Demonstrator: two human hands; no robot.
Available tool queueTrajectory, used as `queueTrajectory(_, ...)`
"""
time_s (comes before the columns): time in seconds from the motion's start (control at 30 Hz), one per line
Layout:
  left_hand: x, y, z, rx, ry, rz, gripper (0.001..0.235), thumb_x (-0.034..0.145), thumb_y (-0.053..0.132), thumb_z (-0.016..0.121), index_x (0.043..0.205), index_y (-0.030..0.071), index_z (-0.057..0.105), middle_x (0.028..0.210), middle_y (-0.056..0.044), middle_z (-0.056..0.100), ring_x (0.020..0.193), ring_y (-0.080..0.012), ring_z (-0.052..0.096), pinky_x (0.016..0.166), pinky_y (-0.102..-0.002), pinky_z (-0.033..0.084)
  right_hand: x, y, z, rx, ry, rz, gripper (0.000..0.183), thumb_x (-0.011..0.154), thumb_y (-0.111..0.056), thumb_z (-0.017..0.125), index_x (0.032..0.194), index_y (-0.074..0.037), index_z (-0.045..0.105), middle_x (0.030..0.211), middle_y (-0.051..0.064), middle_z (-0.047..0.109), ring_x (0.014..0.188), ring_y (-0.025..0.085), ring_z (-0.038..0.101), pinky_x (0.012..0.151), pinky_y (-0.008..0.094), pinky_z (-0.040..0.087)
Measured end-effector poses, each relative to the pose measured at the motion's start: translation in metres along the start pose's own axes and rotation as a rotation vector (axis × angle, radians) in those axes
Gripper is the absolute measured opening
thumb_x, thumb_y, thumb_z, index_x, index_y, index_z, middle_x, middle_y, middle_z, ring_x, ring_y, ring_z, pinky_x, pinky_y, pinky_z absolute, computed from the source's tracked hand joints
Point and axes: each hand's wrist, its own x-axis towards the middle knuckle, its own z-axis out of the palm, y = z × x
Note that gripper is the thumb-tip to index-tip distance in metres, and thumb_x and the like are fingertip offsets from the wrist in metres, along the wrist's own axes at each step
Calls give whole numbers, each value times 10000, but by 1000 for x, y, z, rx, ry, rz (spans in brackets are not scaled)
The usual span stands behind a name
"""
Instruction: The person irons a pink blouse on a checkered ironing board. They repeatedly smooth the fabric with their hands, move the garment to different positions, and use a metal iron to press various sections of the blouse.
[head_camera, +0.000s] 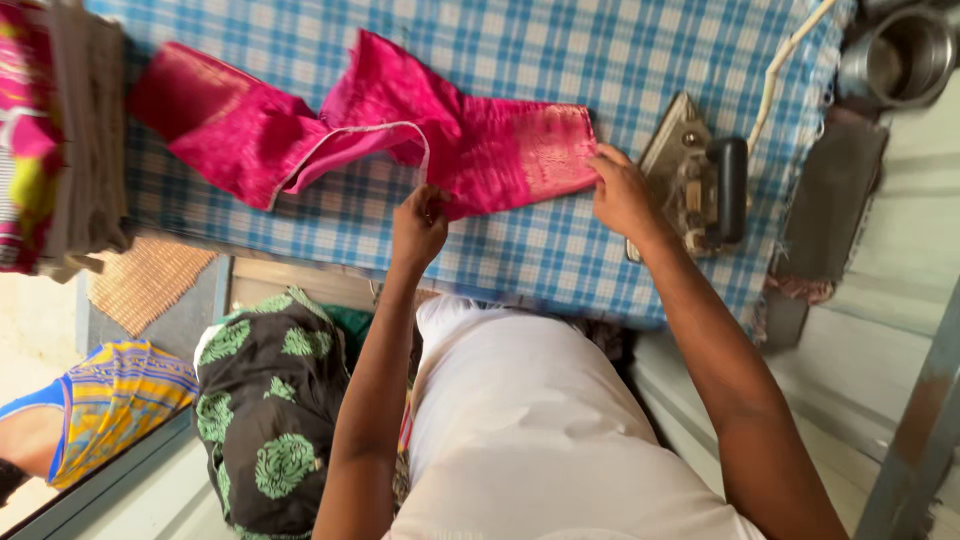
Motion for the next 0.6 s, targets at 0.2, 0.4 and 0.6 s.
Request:
queueTrajectory(0.2,-16,-28,0,104,64,112,247,824,-84,652,1036,40,678,1072,-134,664,812,-253,631,662,-351,530,-70,18,-84,-5,351,225,236,1074,-92,653,1253,42,579,1245,202,625,1176,345,660,1017,444,559)
queueTrajectory(0.4,-24,-14,11,128,211,115,350,792,-77,640,1116,57,645,1264,-251,525,1042,-290,606,646,-300,606,-55,69,-102,643,163,861,427,1062,-422,687,962,-11,628,746,66,651,603,147,628,526,303,506)
queueTrajectory(0.6,-26,-26,17,-48,236,-149,515,863,60,697,1320,105,466,1178,-171,673,717,-265,686,639,-336,547,-57,56,-98,373,73,632,460,1066,-459,660,983,-6,663,710,90,640,559,143,601,508,322,479)
